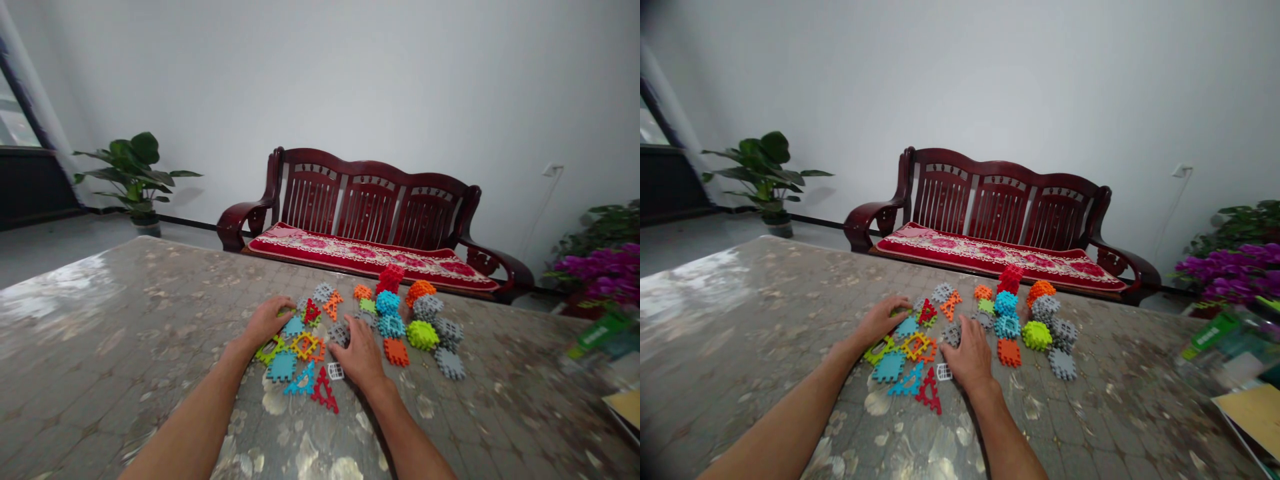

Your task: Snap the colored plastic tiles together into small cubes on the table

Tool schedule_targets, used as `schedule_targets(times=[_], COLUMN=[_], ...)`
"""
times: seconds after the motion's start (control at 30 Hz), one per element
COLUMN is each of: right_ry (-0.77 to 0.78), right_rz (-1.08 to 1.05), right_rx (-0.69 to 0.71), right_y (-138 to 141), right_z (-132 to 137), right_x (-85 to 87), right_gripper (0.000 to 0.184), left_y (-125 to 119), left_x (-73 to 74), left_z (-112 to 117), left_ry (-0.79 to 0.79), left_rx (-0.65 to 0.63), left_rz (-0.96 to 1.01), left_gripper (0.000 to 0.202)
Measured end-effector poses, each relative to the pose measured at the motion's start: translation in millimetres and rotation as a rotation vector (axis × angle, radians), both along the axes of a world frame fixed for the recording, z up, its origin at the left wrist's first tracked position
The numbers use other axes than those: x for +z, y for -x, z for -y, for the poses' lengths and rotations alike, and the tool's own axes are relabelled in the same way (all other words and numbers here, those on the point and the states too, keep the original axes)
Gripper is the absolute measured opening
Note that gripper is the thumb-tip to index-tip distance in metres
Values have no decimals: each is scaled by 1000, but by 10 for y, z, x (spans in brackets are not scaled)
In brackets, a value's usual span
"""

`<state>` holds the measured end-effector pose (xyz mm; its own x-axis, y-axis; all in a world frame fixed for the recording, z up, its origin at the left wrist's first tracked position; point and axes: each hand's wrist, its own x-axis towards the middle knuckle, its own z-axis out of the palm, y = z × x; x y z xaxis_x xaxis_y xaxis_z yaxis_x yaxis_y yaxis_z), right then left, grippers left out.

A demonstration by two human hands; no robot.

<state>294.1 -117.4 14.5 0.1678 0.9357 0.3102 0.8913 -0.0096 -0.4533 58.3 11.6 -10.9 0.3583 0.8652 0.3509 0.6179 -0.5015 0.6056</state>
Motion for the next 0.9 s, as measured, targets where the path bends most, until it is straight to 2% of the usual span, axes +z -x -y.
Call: schedule_targets(times=[0.4, 0.63, 0.9], right_ry=[29, 71, 71], right_rz=[47, 64, 53], right_rx=[-43, 82, 64], right_y=[5, -6, -42], right_z=[14, 33, 8], right_x=[3, 52, 31], right_gripper=[53, 57, 56], left_y=[-3, 2, -4], left_x=[48, 33, 59], left_z=[18, 12, 14], left_ry=[23, 26, 42], left_rx=[-12, -16, -20], left_rz=[25, 47, 38], left_gripper=[27, 27, 28])
